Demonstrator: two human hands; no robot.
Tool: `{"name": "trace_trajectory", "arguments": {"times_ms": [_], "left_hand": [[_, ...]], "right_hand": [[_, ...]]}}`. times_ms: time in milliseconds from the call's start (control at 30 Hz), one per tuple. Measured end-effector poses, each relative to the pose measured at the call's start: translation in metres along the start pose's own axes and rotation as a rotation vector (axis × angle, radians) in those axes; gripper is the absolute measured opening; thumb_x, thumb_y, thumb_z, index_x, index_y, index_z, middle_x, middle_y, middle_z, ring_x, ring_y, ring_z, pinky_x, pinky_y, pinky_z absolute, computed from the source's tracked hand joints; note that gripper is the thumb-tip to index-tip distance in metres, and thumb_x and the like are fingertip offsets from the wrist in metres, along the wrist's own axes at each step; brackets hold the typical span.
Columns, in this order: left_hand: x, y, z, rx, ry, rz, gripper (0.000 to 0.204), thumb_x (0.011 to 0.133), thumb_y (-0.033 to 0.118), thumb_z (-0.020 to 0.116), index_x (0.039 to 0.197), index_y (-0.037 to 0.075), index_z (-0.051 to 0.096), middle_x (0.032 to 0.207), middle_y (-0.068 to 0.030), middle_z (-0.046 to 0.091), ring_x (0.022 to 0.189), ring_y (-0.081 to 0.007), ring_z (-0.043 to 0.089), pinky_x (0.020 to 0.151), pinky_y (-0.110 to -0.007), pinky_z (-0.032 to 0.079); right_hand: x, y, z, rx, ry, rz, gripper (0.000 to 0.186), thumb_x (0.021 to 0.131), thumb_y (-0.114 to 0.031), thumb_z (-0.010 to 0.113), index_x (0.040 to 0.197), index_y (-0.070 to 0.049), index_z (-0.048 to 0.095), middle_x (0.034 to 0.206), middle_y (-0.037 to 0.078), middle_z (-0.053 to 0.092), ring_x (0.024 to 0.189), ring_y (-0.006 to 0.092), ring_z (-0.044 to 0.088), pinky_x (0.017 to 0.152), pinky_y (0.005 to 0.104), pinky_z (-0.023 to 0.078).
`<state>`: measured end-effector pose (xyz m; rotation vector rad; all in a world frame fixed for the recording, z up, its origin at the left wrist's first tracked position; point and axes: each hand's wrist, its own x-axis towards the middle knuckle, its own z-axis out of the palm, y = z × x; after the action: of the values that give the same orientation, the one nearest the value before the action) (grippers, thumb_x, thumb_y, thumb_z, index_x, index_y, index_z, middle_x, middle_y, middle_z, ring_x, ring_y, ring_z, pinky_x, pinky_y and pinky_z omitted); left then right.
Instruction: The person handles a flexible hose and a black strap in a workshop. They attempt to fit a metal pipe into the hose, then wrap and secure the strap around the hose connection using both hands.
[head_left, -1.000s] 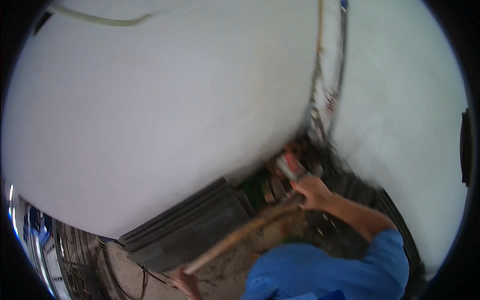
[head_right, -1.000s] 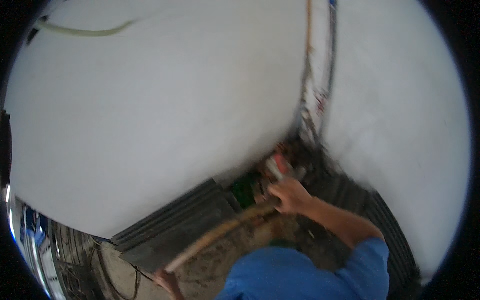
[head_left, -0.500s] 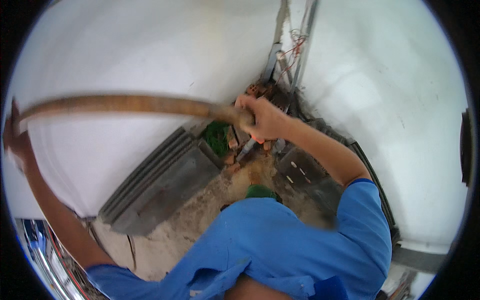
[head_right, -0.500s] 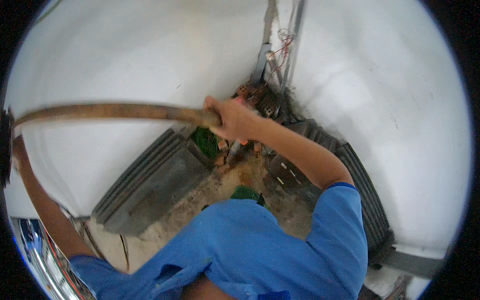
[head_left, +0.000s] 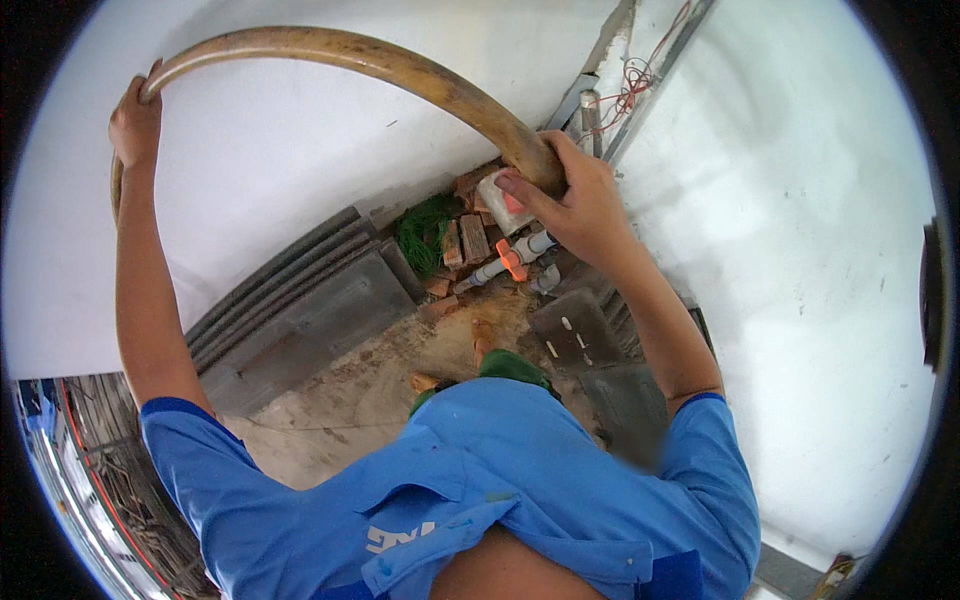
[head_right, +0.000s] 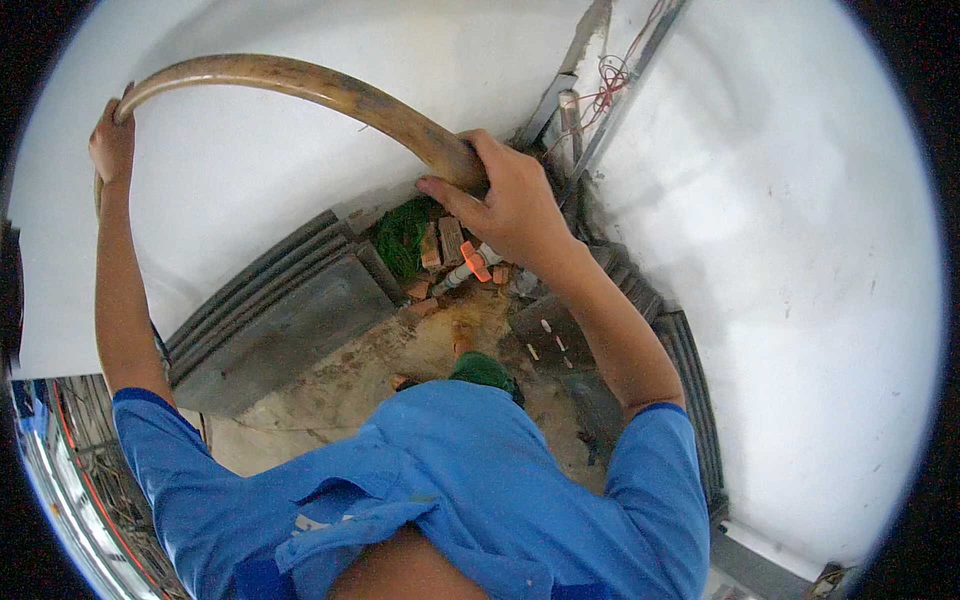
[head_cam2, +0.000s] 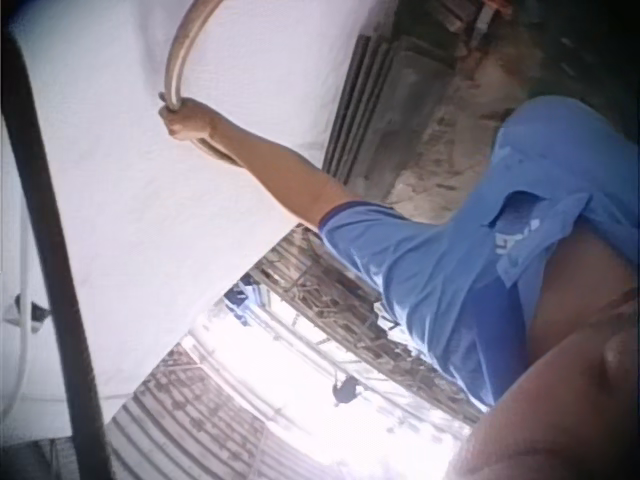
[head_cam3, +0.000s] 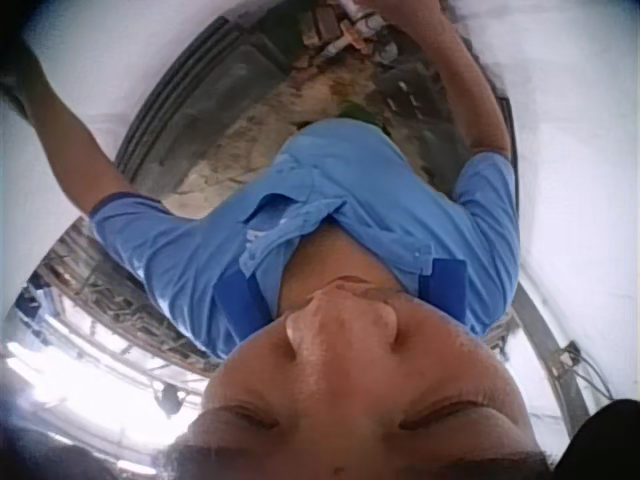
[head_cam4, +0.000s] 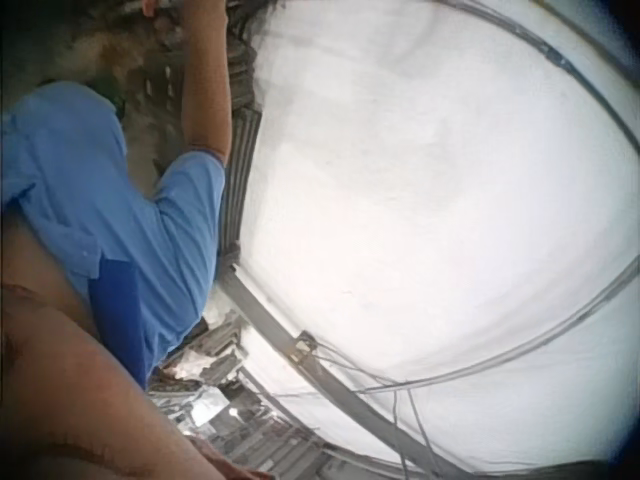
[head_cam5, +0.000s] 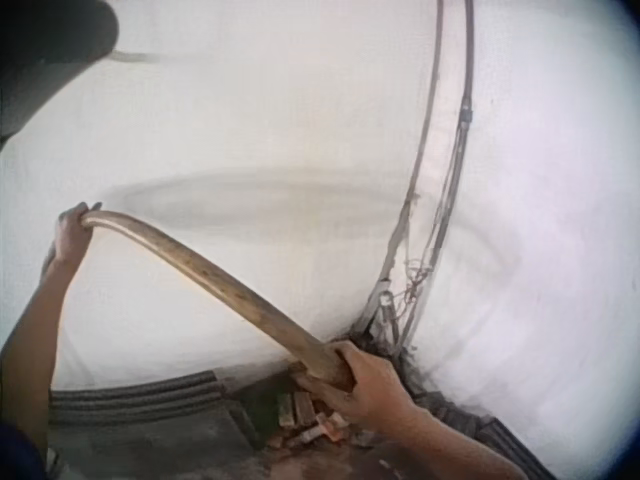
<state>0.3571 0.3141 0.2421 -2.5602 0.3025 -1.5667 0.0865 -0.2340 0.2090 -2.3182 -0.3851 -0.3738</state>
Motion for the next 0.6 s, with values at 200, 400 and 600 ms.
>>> {"name": "trace_trajectory", "arguments": {"times_ms": [200,400,600], "left_hand": [[0.030,0.000,0.001,0.025,0.118,-0.035,0.014,0.094,0.034,0.073,0.096,0.019,0.074,0.071,-0.0076,0.072,0.061,-0.0256,0.073,0.053,-0.038,0.058],[0.024,0.011,0.007,0.143,0.164,-0.036,0.025,0.093,0.045,0.072,0.105,0.024,0.078,0.076,-0.0016,0.076,0.063,-0.0208,0.075,0.056,-0.035,0.061],[0.016,0.033,0.030,0.149,0.068,-0.103,0.026,0.094,0.046,0.071,0.107,0.025,0.078,0.074,-0.0010,0.076,0.061,-0.0173,0.074,0.055,-0.033,0.061]], "right_hand": [[0.027,0.005,-0.037,0.443,-0.404,0.238,0.048,0.087,-0.043,0.081,0.100,0.002,0.069,0.075,0.005,0.068,0.066,0.0146,0.065,0.058,0.0293,0.049],[0.038,0.028,-0.044,0.662,-0.089,0.378,0.037,0.085,-0.038,0.084,0.086,-0.005,0.067,0.056,-0.003,0.052,0.046,0.0051,0.046,0.044,0.0229,0.033],[0.050,0.056,-0.053,0.834,-0.147,0.279,0.036,0.087,-0.036,0.082,0.084,-0.004,0.067,0.058,-0.003,0.053,0.046,0.0046,0.045,0.043,0.0227,0.031]]}}
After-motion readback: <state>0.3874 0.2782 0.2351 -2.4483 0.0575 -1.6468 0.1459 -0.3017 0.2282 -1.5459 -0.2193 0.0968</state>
